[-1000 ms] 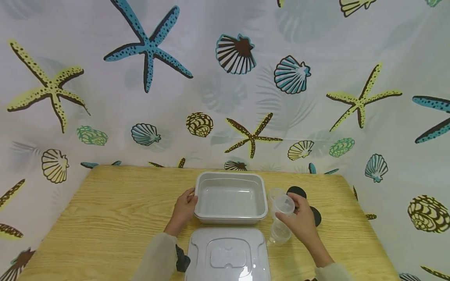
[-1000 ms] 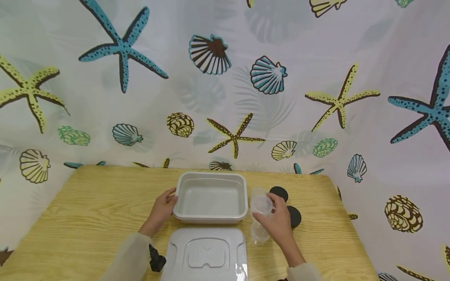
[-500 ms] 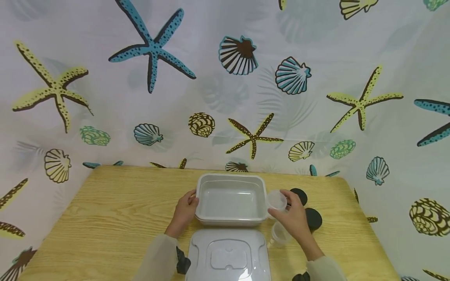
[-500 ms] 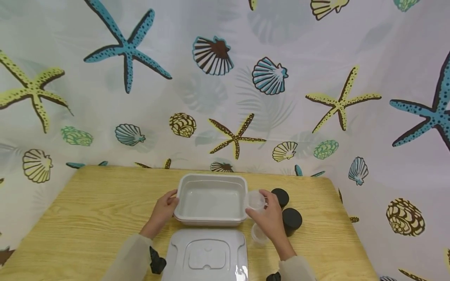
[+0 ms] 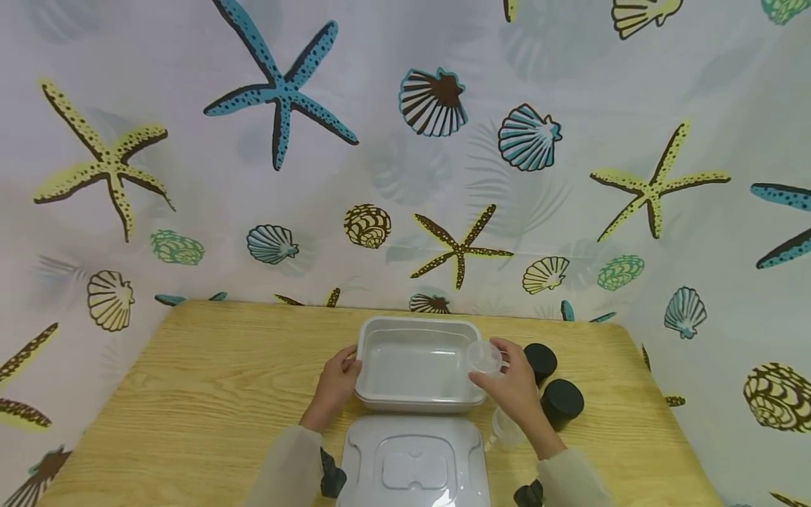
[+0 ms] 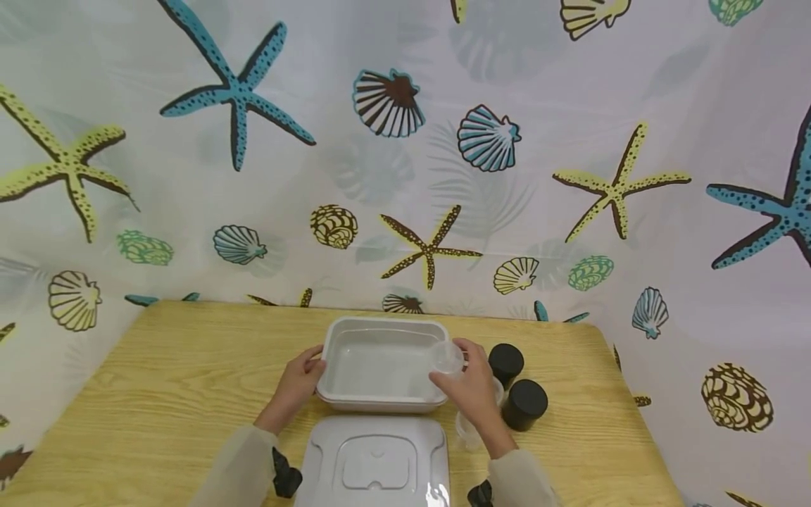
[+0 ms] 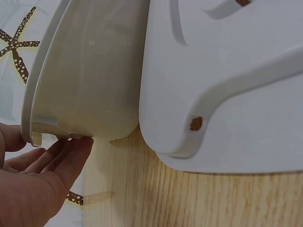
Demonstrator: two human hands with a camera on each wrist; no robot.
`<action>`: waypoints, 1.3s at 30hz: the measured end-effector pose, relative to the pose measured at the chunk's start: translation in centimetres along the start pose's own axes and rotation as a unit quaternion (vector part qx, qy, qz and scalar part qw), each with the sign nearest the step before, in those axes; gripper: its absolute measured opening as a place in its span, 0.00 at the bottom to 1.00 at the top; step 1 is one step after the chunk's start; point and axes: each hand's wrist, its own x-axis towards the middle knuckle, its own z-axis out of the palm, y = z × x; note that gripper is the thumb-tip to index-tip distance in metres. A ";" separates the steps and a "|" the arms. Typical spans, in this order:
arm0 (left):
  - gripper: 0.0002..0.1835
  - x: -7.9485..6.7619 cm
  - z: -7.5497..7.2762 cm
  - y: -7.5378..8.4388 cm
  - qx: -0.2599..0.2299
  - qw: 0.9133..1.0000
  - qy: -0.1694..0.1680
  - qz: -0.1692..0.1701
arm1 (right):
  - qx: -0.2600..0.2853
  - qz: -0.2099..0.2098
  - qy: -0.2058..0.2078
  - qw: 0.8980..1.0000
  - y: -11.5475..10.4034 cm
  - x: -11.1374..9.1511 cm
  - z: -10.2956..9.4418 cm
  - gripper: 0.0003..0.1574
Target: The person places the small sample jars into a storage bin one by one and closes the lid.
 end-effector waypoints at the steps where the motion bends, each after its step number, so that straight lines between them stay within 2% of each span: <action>1: 0.24 0.0 0.0 0.0 -0.001 1.000 0.001 0.000 | -0.001 0.000 0.000 1.000 0.0 0.1 0.2 0.41; 8: 0.24 -0.1 0.2 0.2 -0.004 1.000 0.005 0.000 | 0.020 -0.002 0.008 1.000 0.1 0.9 1.6 0.41; 19: 0.23 -0.1 0.3 0.4 0.004 1.000 0.014 0.003 | 0.010 -0.006 -0.009 1.000 -0.1 2.1 3.0 0.42; 31: 0.23 0.0 0.4 0.6 -0.003 1.000 0.026 0.005 | 0.006 -0.040 -0.019 0.999 -0.4 3.4 5.0 0.39; 39: 0.24 0.0 0.3 0.7 -0.005 1.000 0.016 -0.007 | 0.010 -0.054 -0.040 0.998 -0.8 3.9 6.7 0.40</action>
